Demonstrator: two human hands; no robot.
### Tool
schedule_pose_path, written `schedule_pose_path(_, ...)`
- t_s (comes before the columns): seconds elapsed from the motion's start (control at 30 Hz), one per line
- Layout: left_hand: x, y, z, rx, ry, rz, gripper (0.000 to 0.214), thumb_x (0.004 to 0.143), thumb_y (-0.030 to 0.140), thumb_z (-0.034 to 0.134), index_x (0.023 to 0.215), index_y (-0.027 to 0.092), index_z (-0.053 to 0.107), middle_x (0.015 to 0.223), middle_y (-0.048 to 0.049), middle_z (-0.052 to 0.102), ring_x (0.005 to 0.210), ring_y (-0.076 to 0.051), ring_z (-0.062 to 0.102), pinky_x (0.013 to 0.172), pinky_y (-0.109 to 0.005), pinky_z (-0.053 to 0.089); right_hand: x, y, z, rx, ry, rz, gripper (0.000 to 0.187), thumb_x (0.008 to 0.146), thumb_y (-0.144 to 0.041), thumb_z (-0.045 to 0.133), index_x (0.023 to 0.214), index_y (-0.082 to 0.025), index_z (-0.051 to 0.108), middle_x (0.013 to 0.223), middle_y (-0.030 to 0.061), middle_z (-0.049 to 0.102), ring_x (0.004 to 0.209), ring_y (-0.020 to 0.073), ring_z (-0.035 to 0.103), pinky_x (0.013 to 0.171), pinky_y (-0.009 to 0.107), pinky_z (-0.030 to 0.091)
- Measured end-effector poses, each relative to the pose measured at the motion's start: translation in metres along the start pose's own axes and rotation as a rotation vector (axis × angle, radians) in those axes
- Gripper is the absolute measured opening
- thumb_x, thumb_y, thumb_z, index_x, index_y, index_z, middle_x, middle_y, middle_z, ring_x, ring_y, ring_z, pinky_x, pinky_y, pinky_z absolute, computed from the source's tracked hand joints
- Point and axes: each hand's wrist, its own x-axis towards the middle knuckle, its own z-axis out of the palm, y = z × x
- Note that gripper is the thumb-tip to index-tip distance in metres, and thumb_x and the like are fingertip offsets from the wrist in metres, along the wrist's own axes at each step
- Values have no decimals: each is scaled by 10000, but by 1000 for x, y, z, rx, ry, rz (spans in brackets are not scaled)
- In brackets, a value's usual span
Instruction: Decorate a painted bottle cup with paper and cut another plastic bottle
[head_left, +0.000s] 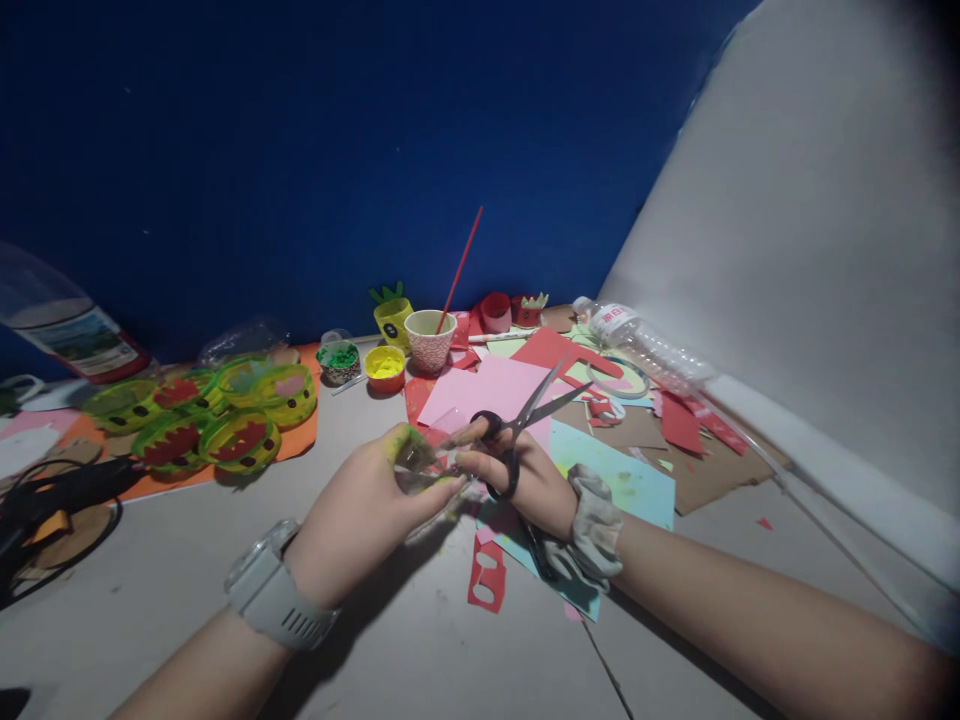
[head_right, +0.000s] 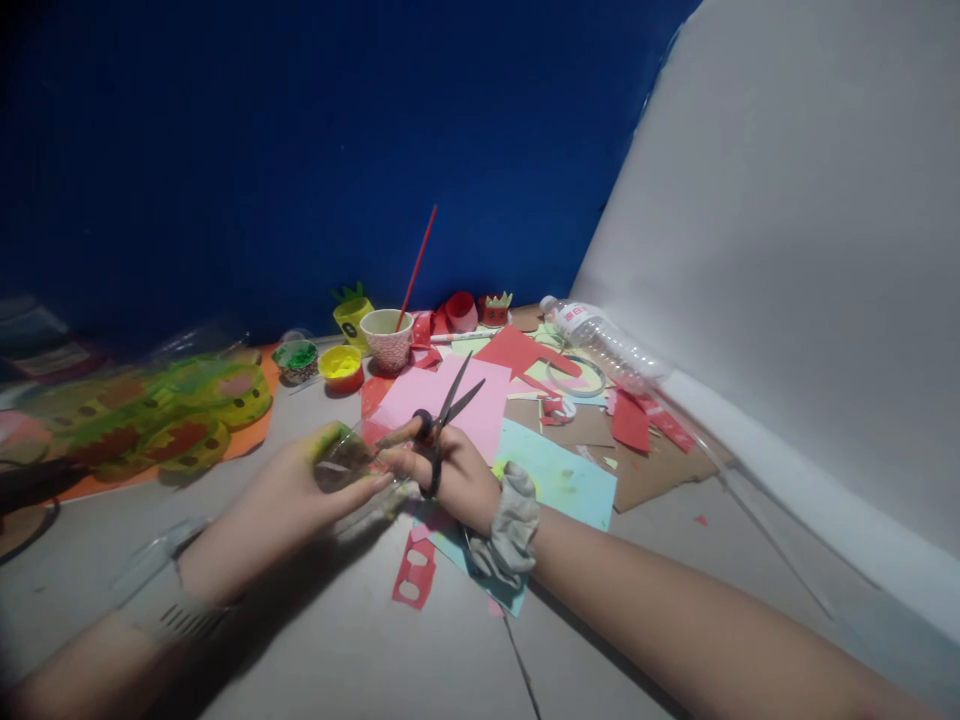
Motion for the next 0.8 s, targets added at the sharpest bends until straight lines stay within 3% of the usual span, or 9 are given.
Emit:
schedule_pose_path(0.33, -2, 4, 2, -57, -26, 14, 290, 714, 408, 678, 902, 247, 528, 920, 37, 684, 823, -183, 637, 662, -251, 455, 1, -5, 1, -9, 39, 34, 197, 785, -315, 664, 908, -161, 661, 860, 37, 618, 884, 199, 600, 837, 335, 475)
schedule_pose_path(0.57, -2, 3, 3, 12, 12, -1, 274, 721, 404, 656, 870, 231, 503, 872, 34, 675, 767, -172, 628, 627, -254, 442, 1, -2, 0, 9, 17, 37, 208, 803, -318, 642, 944, -165, 638, 878, 43, 633, 911, 209, 603, 841, 354, 474)
schedule_pose_path(0.8, -1, -2, 4, 117, 45, -15, 294, 712, 437, 645, 839, 225, 487, 788, 28, 654, 708, -175, 613, 580, -261, 415, 2, 2, -2, -121, 11, 1, 276, 807, -375, 633, 976, -158, 648, 948, 65, 639, 879, 207, 604, 827, 360, 471)
